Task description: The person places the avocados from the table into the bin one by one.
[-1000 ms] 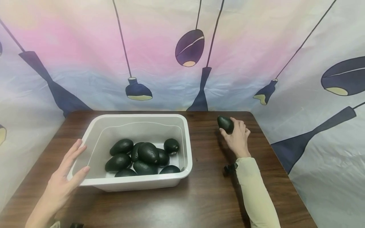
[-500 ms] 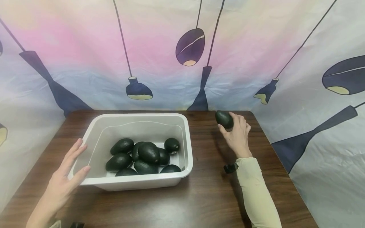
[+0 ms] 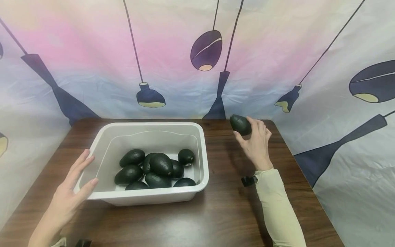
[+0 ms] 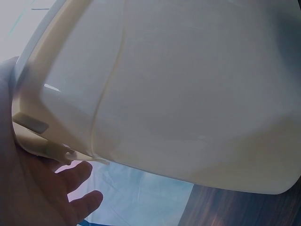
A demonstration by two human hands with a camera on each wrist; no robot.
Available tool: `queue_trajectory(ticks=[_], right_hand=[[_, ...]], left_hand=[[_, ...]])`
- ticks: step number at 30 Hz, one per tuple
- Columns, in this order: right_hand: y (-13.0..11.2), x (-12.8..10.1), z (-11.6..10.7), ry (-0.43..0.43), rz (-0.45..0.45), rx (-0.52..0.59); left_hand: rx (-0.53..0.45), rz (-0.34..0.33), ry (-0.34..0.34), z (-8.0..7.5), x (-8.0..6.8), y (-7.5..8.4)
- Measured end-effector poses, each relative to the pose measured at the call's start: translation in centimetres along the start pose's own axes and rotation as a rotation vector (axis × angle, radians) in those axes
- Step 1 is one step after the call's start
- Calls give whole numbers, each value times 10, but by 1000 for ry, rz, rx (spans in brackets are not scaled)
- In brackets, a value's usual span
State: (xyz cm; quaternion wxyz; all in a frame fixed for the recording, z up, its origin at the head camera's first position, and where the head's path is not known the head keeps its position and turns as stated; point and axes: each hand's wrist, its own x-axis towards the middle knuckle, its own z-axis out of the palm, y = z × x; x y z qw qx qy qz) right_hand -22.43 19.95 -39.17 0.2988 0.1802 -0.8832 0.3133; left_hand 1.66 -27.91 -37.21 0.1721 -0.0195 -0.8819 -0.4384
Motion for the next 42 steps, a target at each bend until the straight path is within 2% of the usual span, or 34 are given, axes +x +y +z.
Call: queue_trajectory(ticks=[12, 19, 28, 42], right_hand=[[-26, 8, -8, 63, -92, 40], [-48, 14, -15, 82, -165, 57], [-76, 19, -20, 96, -215, 118], [-96, 18, -26, 96, -290, 127]], left_hand=[[-9, -8, 0, 0, 0, -2], [-13, -10, 3, 0, -1, -2], [-22, -13, 1, 1, -1, -3], [-24, -3, 5, 1, -1, -2]])
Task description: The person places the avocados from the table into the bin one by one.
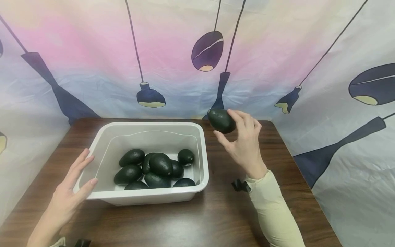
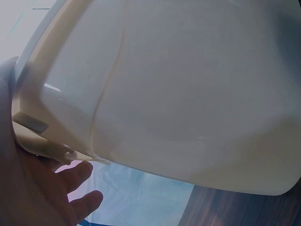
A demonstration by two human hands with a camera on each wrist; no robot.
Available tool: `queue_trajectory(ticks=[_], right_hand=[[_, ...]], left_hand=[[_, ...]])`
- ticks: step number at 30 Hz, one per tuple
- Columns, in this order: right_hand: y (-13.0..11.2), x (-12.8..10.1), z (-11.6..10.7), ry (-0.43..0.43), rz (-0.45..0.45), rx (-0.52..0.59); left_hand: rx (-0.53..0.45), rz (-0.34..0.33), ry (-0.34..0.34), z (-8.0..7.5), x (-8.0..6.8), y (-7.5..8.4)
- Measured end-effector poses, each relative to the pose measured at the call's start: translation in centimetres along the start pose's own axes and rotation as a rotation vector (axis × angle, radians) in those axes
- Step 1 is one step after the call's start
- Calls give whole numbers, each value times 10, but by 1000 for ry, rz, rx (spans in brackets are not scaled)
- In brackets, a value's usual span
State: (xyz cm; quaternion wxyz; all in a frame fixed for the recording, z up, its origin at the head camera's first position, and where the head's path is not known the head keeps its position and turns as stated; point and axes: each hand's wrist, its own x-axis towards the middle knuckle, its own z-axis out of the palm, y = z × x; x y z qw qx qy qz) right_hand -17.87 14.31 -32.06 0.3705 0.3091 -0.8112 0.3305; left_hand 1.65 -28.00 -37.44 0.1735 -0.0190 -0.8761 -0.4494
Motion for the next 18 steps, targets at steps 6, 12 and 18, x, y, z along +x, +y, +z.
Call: queue_trajectory(ticks=[6, 12, 18], right_hand=[[-10, 3, -3, -7, -20, 0], [-21, 5, -8, -10, -60, 4], [-30, 9, -10, 2, -92, 14]], left_hand=[[3, 11, 6, 0, 0, 1], [4, 7, 4, 0, 0, 2], [-6, 0, -6, -1, 0, 2]])
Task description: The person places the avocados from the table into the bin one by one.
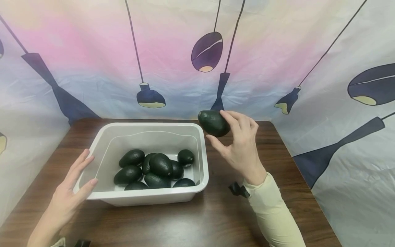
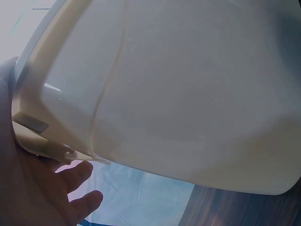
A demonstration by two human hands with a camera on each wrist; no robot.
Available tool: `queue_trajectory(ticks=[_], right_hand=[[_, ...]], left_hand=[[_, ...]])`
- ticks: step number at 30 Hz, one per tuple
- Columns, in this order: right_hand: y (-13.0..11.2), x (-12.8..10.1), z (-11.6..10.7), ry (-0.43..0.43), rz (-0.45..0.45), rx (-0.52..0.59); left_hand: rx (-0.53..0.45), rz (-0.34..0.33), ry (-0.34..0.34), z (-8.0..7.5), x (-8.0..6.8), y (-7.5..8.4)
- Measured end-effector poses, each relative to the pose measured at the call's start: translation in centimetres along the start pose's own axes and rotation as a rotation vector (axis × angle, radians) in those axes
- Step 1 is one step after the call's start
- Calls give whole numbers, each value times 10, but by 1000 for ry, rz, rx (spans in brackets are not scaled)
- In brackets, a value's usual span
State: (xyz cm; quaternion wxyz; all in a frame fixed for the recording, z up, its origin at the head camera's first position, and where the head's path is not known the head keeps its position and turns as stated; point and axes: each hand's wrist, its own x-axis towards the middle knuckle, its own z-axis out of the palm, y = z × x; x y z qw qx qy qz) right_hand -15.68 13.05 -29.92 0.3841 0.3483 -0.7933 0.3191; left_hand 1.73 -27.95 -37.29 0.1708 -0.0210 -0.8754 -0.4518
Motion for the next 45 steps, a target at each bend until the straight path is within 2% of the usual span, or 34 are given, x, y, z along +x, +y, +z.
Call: queue_trajectory(ticks=[12, 20, 30, 40, 45], right_hand=[[-9, 2, 2, -3, -39, 13], [-15, 1, 6, -1, -59, 38], [-24, -3, 12, -44, -64, 70], [-33, -3, 18, -63, -106, 94], [-35, -4, 20, -77, -94, 112]], left_hand=[[6, -9, -4, 0, 0, 0], [12, 14, 7, 1, 1, 0], [11, 13, 4, 0, 1, -1], [10, 13, 8, 0, 0, -1], [2, 9, 3, 0, 0, -1]])
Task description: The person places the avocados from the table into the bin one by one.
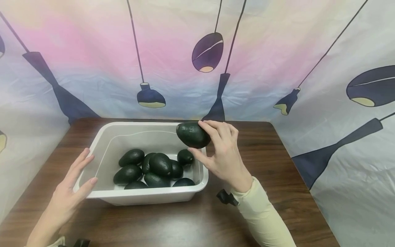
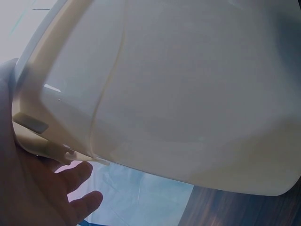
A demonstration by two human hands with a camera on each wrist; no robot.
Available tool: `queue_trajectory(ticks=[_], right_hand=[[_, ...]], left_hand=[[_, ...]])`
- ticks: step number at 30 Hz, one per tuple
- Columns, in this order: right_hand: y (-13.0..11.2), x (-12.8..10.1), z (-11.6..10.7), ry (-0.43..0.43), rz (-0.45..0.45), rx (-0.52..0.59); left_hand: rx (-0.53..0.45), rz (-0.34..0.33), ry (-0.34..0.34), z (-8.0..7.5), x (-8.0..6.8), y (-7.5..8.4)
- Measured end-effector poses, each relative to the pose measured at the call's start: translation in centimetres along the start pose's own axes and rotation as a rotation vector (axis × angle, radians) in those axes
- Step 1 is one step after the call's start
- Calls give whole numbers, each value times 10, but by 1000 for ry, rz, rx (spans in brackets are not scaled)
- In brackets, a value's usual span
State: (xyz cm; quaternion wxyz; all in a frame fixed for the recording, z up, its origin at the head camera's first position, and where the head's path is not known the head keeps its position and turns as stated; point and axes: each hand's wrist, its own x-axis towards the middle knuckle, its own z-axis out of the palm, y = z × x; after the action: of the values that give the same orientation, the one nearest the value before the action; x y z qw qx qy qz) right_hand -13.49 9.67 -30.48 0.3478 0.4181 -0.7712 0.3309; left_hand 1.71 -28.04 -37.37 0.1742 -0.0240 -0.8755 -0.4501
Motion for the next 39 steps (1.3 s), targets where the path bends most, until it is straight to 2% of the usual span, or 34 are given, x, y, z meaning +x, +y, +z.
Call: queue_trajectory(ticks=[6, 15, 34, 39], right_hand=[[-3, 0, 1, -22, -5, 17], [-6, 5, -2, 46, -56, 54], [1, -7, -7, 31, 25, 4], [6, -15, -8, 25, 70, -15]], left_hand=[[-4, 3, 1, 1, 0, 1], [-6, -3, -2, 2, 0, 2], [-10, -20, -11, 2, -1, -1], [-2, -33, -54, 0, -2, -2]])
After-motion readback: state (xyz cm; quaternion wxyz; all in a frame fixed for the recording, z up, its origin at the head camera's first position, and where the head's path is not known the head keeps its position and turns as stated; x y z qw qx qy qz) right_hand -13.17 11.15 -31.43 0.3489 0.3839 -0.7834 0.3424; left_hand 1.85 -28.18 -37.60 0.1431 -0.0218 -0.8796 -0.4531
